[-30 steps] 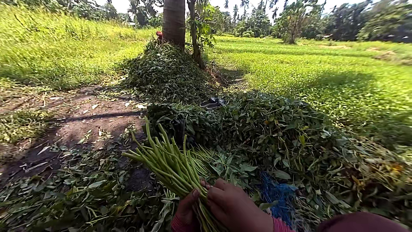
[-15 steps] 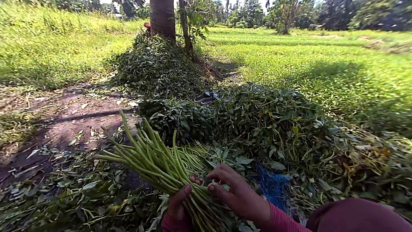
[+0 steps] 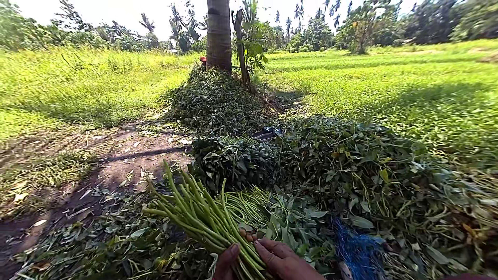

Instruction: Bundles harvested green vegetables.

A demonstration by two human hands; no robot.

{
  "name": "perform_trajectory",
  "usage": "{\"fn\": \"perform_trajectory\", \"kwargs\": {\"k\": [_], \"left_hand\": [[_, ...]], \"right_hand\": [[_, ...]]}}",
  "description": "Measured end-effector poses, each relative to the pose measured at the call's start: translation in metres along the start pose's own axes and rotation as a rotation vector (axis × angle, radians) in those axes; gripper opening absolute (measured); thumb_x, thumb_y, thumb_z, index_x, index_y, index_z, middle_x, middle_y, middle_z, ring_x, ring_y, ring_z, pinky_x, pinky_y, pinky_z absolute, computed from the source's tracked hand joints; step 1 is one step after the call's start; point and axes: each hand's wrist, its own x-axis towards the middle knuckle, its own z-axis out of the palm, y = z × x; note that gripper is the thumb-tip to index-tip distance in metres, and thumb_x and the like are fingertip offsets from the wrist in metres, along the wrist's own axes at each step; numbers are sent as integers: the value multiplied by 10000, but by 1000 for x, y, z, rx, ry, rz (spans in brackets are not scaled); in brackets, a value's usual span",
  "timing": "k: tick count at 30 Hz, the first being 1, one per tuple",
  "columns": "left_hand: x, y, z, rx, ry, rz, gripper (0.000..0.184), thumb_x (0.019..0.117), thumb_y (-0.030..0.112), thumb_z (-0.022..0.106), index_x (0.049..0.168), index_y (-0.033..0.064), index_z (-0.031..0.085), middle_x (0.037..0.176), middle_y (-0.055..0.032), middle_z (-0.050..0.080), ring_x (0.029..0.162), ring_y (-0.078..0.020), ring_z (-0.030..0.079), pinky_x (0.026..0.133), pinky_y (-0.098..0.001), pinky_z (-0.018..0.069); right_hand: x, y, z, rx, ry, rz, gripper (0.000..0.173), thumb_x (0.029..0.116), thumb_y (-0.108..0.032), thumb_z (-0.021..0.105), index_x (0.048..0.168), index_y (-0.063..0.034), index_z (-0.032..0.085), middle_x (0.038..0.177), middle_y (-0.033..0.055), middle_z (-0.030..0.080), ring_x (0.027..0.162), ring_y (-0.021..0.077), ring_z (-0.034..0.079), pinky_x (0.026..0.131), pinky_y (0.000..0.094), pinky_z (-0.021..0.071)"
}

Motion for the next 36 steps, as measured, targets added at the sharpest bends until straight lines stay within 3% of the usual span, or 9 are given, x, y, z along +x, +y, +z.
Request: {"fn": "perform_trajectory", "kwargs": {"k": [4,8,11,19,24,30,33,34,36], "left_hand": [[5,1,3,-2,-208,-33,394,855,186,792,1217,70,692,1021,-82,740,988,-219,718,975,-410,558],[-2,-11,12,131,-233,-58,397,852,248,794,1222,131,711,989,-27,742,937,-165,714,929,-377,570],[-15,-18,15,318,-194,-23,259,927,252,726,1179,208,772,1075,43,783,993,-34,727,920,-240,584],[-17,-34,5,266,-96,-34,227,919,235,734,1133,175,784,1044,14,789,961,-54,742,901,-260,598],[-19,-32,11,197,-85,-111,255,912,294,746,1117,148,788,1036,-32,789,966,-102,750,912,-307,602],[-21,-22,31,209,-8,-99,217,883,242,769,1068,131,797,1004,-43,791,939,-112,756,884,-305,615],[-13,-16,35,142,-76,-132,246,894,256,744,1089,116,792,1013,-43,785,971,-121,744,919,-303,594],[-8,-16,30,65,-105,-148,295,882,236,756,1139,92,766,1025,-67,774,989,-164,737,946,-349,580],[-1,-15,18,-36,-84,-139,420,816,194,814,1206,91,699,1001,-85,750,962,-219,730,954,-429,571]], "right_hand": [[16,11,-20,234,151,55,431,1040,-462,557,1198,-102,735,1298,108,653,1242,219,595,1052,441,498],[51,-1,-46,606,66,210,549,1097,-426,402,1503,-61,468,1382,130,593,1113,175,657,927,363,560],[71,-6,-46,740,75,219,515,1018,-353,624,1436,-72,517,1191,92,649,836,148,683,674,324,602],[73,2,-20,82,325,-176,393,1052,-223,564,1397,-45,623,1140,183,637,1050,249,629,941,377,545],[76,5,-7,-221,491,-186,380,1076,-369,498,1378,-221,675,1237,106,658,1139,278,599,970,463,506],[80,-3,-27,217,158,67,506,1017,-419,609,1497,-268,555,1547,149,441,1377,320,456,1106,548,412],[77,-7,-38,485,111,197,591,1016,-408,632,1559,-291,432,1474,133,440,958,189,654,692,351,592],[73,-7,-41,552,130,194,588,1035,-398,601,1575,-271,405,1465,144,444,918,197,679,663,350,612],[60,-2,-46,515,191,111,514,1075,-359,516,1550,-171,458,1494,138,479,1129,177,647,914,341,582]]}}
